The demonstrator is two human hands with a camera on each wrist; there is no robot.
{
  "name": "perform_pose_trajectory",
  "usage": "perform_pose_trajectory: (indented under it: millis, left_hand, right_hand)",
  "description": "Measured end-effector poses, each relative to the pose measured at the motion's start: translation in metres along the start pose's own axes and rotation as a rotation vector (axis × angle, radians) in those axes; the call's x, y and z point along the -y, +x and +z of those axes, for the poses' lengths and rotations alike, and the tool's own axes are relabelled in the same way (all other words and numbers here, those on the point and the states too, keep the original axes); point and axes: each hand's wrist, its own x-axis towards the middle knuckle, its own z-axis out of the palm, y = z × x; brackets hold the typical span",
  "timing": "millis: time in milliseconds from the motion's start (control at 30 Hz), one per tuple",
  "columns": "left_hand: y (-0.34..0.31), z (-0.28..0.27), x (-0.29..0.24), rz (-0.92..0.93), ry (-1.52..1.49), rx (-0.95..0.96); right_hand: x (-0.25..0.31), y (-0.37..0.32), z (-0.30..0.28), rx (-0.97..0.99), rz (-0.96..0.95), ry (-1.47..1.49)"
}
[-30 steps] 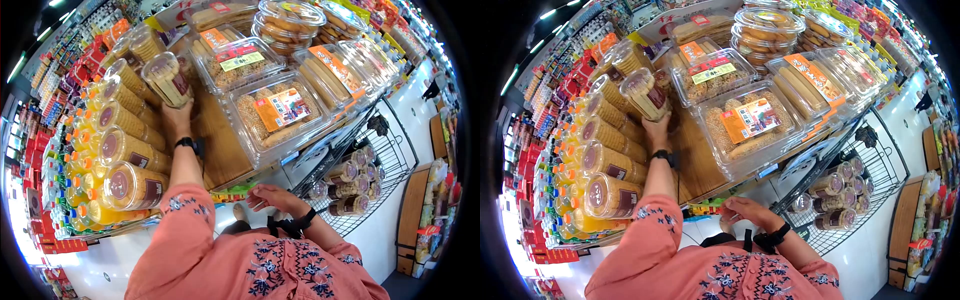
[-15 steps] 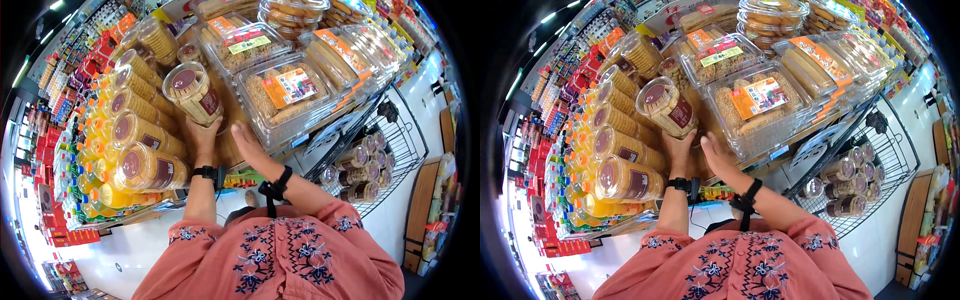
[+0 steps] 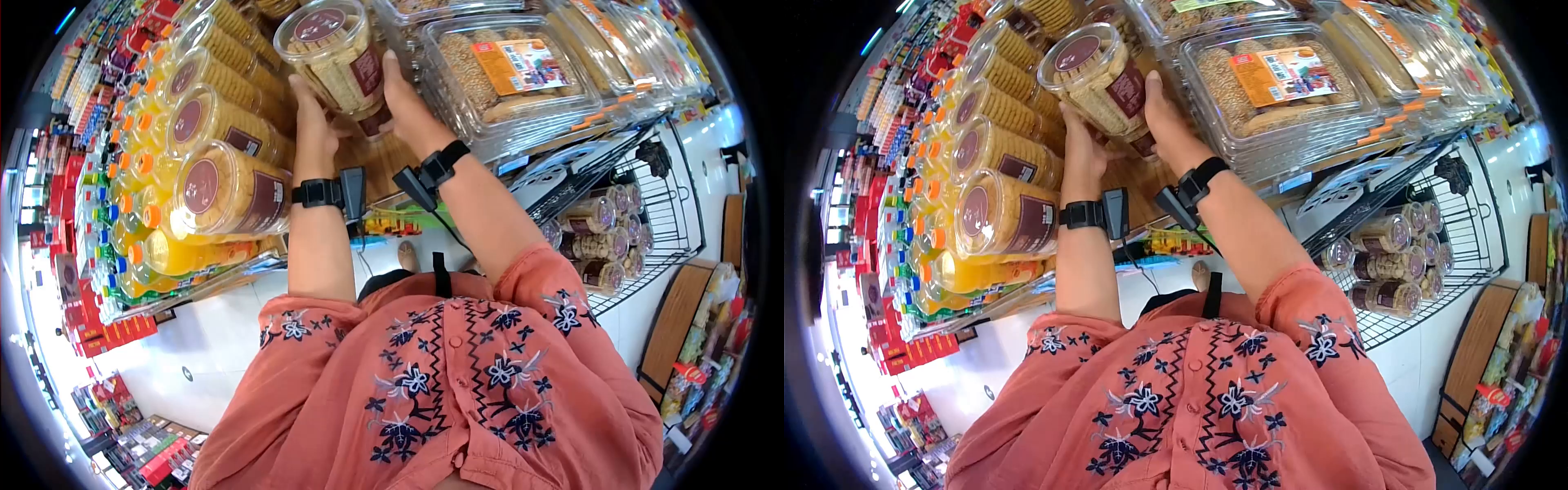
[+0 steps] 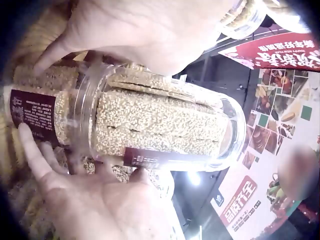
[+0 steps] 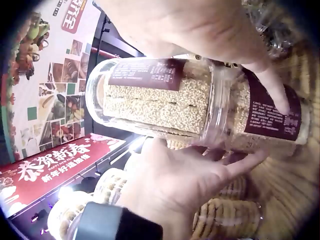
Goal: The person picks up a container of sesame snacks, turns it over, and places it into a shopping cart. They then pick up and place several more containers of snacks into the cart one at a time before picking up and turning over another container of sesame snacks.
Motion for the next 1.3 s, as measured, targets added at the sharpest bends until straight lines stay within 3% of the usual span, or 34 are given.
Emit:
perform_pose_trajectory:
  millis: [267,400,500,600,633,667,733,800,867,967,1067,1167,1300]
  left_hand:
    - [-0.022,-0.002,0.014,0.014,-0.049,-0.046]
    - [-0.058,0.005,0.013,0.058,-0.064,-0.042]
    - [-0.075,0.000,0.008,0.100,-0.052,0.094]
    - [-0.104,0.002,0.006,0.110,-0.076,0.068]
    - [-0.117,0.002,0.008,0.207,-0.056,0.060]
    - [-0.129,0.004,0.005,0.169,-0.181,0.048]
    - [-0.152,-0.004,0.004,0.088,-0.174,0.024]
    - [-0.175,-0.011,0.010,0.213,0.090,0.115]
    - [-0.196,-0.013,0.006,0.115,0.027,0.192]
    - [-0.231,0.007,0.003,0.114,0.114,0.242]
    - [-0.251,0.021,0.004,0.085,0.230,0.275]
    - [-0.260,0.043,0.002,-0.034,0.230,0.484]
    - [-0.264,0.081,0.007,-0.161,0.210,0.576]
  right_hand:
    - [-0.006,-0.018,-0.002,0.081,-0.058,-0.050]
    - [-0.011,-0.048,-0.002,0.035,-0.119,-0.091]
    - [-0.007,-0.071,-0.003,0.035,-0.114,-0.086]
    - [0.005,-0.107,0.003,0.082,-0.072,-0.067]
    - [0.008,-0.117,0.002,0.091,-0.066,-0.057]
    - [0.006,-0.123,0.006,0.093,-0.067,0.041]
    - [0.007,-0.146,0.009,0.008,-0.167,0.126]
    - [-0.020,-0.138,-0.001,0.036,-0.386,0.035]
    - [-0.037,-0.146,-0.018,0.023,-0.622,-0.077]
    - [-0.035,-0.184,-0.039,-0.048,-0.709,-0.241]
    - [-0.044,-0.207,-0.054,-0.025,-0.702,-0.101]
    - [-0.043,-0.235,-0.077,-0.090,-0.692,-0.073]
    - [-0.033,-0.270,-0.113,-0.121,-0.623,-0.025]
